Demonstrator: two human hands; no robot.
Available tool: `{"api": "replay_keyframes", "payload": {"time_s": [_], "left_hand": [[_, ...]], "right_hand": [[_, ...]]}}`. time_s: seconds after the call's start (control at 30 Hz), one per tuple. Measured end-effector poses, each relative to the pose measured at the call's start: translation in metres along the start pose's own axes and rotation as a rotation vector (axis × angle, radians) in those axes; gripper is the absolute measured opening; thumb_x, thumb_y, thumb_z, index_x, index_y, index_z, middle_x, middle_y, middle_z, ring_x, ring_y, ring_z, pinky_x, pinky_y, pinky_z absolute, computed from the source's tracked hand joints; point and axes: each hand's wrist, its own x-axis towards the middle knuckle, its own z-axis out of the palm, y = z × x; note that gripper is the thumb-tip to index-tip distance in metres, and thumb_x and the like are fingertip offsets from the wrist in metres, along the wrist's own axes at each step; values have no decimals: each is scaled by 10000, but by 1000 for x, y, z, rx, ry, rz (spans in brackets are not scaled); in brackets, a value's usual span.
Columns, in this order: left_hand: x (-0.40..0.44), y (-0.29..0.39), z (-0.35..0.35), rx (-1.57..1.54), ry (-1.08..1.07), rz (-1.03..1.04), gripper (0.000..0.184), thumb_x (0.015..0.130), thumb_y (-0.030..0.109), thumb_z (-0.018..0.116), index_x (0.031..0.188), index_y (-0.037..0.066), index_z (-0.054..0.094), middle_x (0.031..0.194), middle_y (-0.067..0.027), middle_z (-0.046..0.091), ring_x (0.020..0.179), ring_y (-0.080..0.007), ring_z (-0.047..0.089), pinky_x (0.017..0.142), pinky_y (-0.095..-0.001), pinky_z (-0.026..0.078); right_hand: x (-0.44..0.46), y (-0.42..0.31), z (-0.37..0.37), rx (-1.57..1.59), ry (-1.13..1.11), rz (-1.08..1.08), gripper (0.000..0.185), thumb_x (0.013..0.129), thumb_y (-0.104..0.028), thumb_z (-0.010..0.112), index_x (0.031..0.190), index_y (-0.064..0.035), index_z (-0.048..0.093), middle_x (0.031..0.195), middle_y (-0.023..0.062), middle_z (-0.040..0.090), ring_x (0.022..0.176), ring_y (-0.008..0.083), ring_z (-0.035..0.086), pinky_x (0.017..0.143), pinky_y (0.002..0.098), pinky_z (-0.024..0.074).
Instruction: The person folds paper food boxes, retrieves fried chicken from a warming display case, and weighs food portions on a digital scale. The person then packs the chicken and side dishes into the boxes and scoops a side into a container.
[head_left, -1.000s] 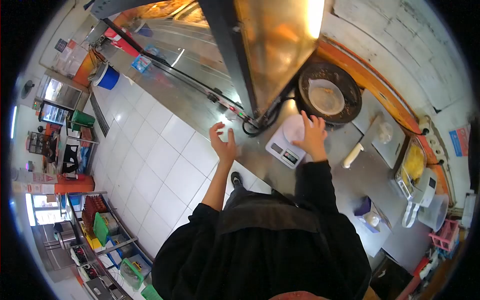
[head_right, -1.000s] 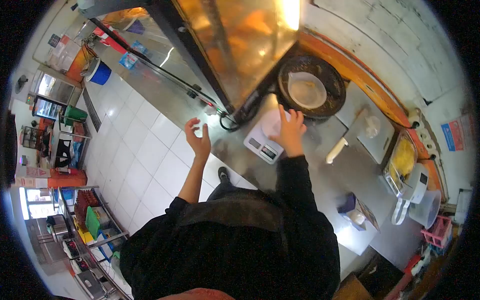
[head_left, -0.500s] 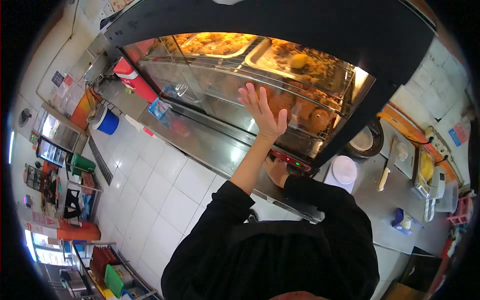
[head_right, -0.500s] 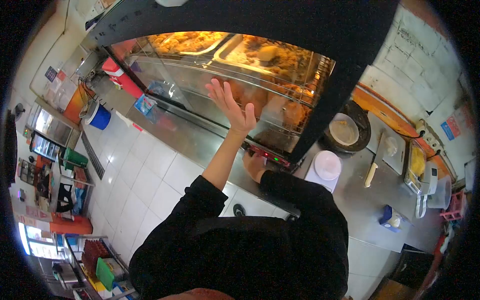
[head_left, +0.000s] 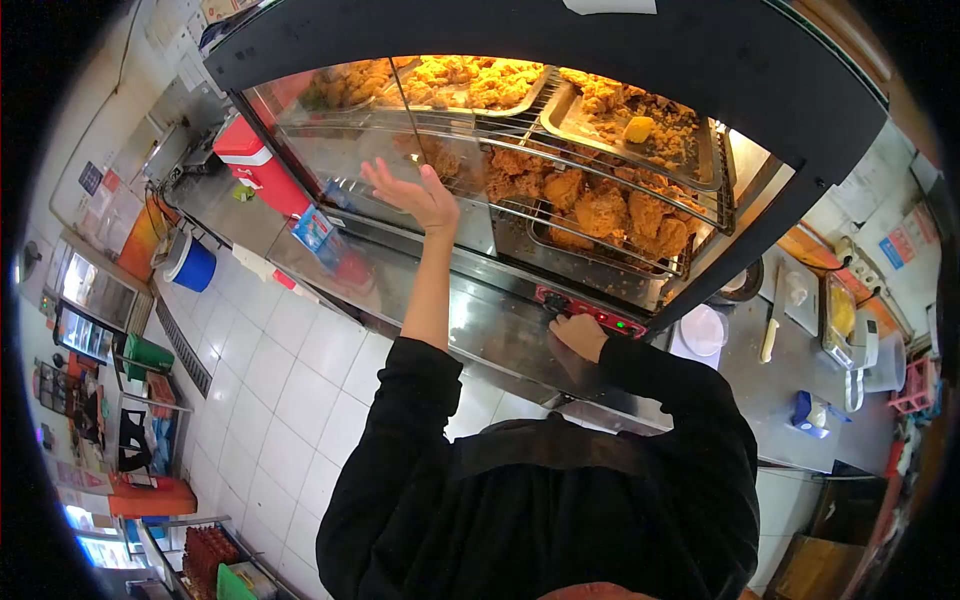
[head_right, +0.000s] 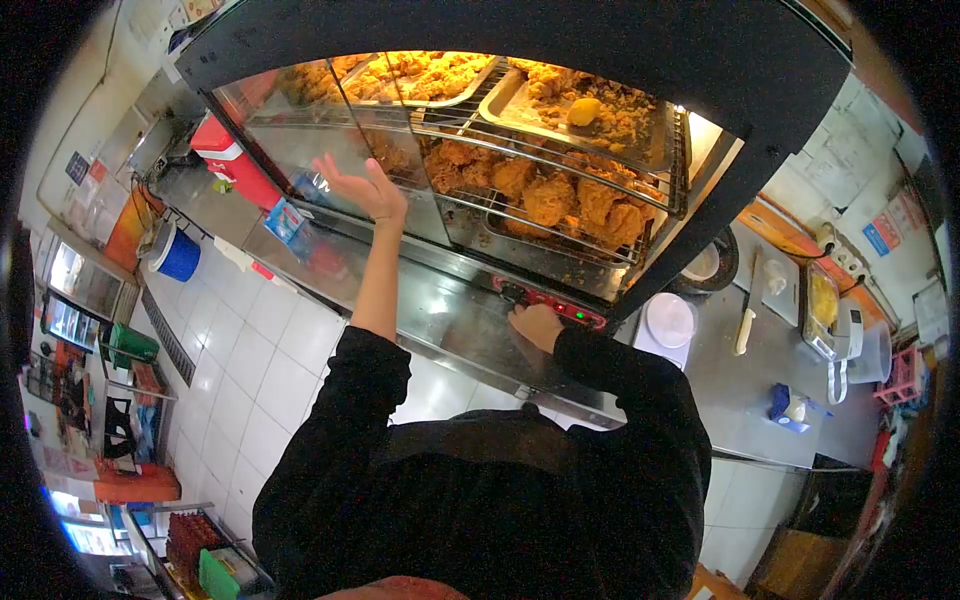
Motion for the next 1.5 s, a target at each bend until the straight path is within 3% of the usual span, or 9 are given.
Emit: {"api": "replay_keyframes", "payload": {"time_s": [0.17, 0.47, 0.73, 0.97, 1.13, 1.3, 1.37, 1.4, 1.5], "left_hand": [[19, -32, 15, 1, -9, -368, 648, 902, 234, 454, 1398, -59, 159, 1469, -262, 125, 1378, -379, 94, 1104, -487, 86], [45, -108, 11, -22, 40, -203, 660, 879, 220, 466, 1370, -108, 173, 1436, -280, 183, 1340, -389, 174, 1112, -448, 118], [4, 29, -24, -499, 362, -521, 627, 972, 385, 330, 1397, -44, 163, 1476, -196, 139, 1341, -275, 215, 1100, -406, 187], [50, 187, 29, -598, 79, 350, 1133, 767, 690, 507, 1425, -1, -103, 1497, -219, -72, 1394, -332, -17, 1123, -458, 20], [14, 132, -28, -166, 79, 400, 911, 778, 466, 621, 1410, -21, 181, 1463, -259, 164, 1391, -355, 81, 1097, -527, 75], [-202, -22, -227, 668, 221, -954, 889, 755, 629, 541, 1409, 91, 273, 1448, -243, 233, 1375, -421, 83, 1042, -650, 83], [-182, -54, -302, -641, 977, -1565, 921, 756, 749, 395, 1426, 137, 243, 1459, -187, 249, 1381, -392, 89, 1033, -655, 129], [-195, -62, -288, -899, 666, -1594, 1105, 663, 892, 220, 1467, 146, 91, 1519, -166, 14, 1366, -453, -18, 942, -758, 78], [-198, -32, -188, -451, -305, -1387, 830, 795, 742, 314, 1448, 239, 208, 1502, -153, 157, 1369, -427, 14, 973, -726, 26]], "right_hand": [[-5, 8, 11, 25, -15, -7, 96, 784, -134, 523, 806, -53, 570, 713, 89, 594, 610, 236, 637, 478, 351, 498], [-9, 9, 14, 88, 3, 1, 87, 772, -144, 524, 789, -70, 566, 731, 82, 594, 601, 218, 638, 464, 348, 490], [-14, -25, 16, 49, 140, 303, 250, 773, -146, 518, 982, -19, 573, 957, 173, 581, 675, 256, 600, 513, 388, 488], [-59, -49, -94, 518, 220, 275, 525, 764, -113, 597, 1275, -97, 475, 1119, 173, 514, 807, 284, 627, 621, 348, 529], [-53, -36, -102, 1628, 370, 357, 486, 837, -134, 623, 1280, -51, 442, 1128, 97, 559, 855, 140, 604, 706, 260, 480], [-18, -95, -80, 1905, -272, 480, 554, 917, -407, 495, 1349, -85, 366, 1211, 99, 518, 1048, 174, 542, 800, 312, 465], [16, -122, -71, 2241, -518, 419, 643, 896, -523, 454, 1406, -173, 275, 1308, 132, 424, 1164, 251, 465, 882, 434, 423], [35, -133, -69, 2568, -595, 503, 700, 877, -590, 433, 1434, -227, 214, 1359, 145, 365, 1218, 294, 416, 924, 504, 387], [118, -148, -52, 2563, -236, 934, 857, 779, -706, 469, 1436, -303, 94, 1390, 140, 304, 1231, 355, 359, 964, 603, 297]]}}
